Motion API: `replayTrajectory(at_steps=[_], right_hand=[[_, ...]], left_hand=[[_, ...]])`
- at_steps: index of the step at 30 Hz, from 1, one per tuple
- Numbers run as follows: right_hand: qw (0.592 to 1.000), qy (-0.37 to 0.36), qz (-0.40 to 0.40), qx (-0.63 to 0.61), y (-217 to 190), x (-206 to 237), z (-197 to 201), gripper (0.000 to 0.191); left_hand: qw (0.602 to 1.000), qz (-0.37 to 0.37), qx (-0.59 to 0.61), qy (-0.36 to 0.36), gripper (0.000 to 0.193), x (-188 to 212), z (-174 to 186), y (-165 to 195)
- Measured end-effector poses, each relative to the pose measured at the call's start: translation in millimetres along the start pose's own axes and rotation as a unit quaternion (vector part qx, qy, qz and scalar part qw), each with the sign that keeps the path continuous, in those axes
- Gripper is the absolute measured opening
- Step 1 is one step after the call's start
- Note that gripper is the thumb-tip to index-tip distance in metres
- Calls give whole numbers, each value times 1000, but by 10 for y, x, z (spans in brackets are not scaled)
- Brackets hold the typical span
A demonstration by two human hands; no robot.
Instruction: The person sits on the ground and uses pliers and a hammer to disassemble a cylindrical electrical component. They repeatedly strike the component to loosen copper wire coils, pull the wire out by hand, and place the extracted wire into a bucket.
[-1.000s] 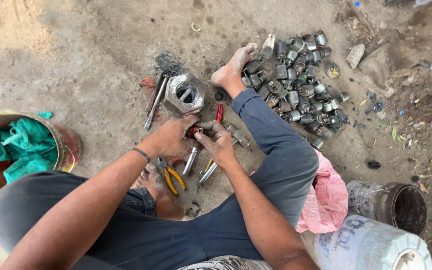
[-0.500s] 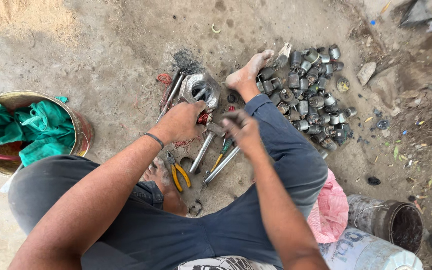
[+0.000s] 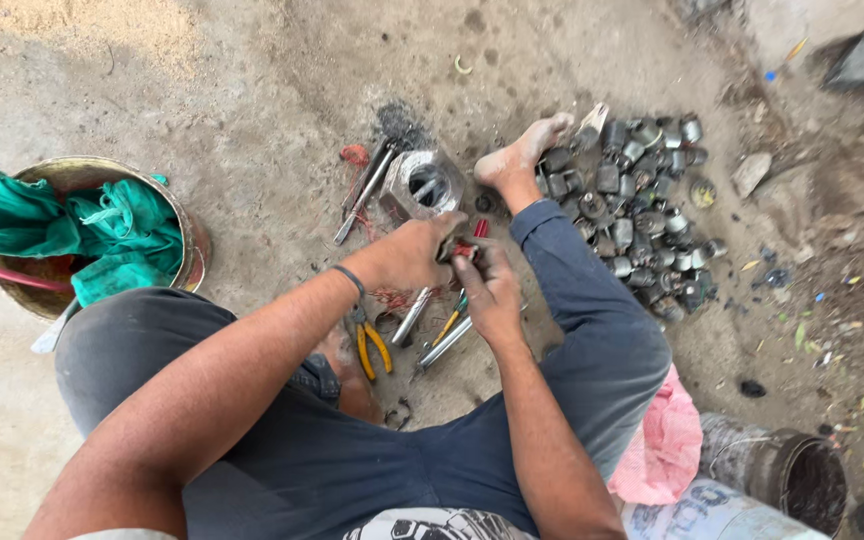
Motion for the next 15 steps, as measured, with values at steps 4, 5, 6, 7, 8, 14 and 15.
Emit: replayTrajectory(at_steps=[4,5,6,7,8,14,15], right_hand=[[993,32,22,-115,26,136,197,30],[991,41,40,-122,-9,182,263,29],[989,50,59,-128,-49,227,313,28],[985,63,67,-148,-70,272,358,27],[980,74,76,-167,-85,317,390,25],[975,138,88,-148,31,270,443,24],[978,154,84,-112,64,234,472,22]], left_hand=[[983,59,158,-70,64,19,-122,-149],[980,41,169,-93,60,17,-162,-106],[977,23,179,-114,58,16,-194,-52],[980,43,163,-108,48,8,-209,-50],[982,64,148,-102,39,8,-237,-37],[984,-88,-149,-52,27,147,-315,368],[975,-119,-185,-45,29,175,-323,436]])
Point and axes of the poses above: each hand's wrist, its own x-axis away from the middle knuckle, its own z-axis out of the back of the hand, y = z × x, the point moved 7 cm from there along -x, towards the middle knuckle, and after that the axes turned 2 degrees about x, right-handed, at the moved point
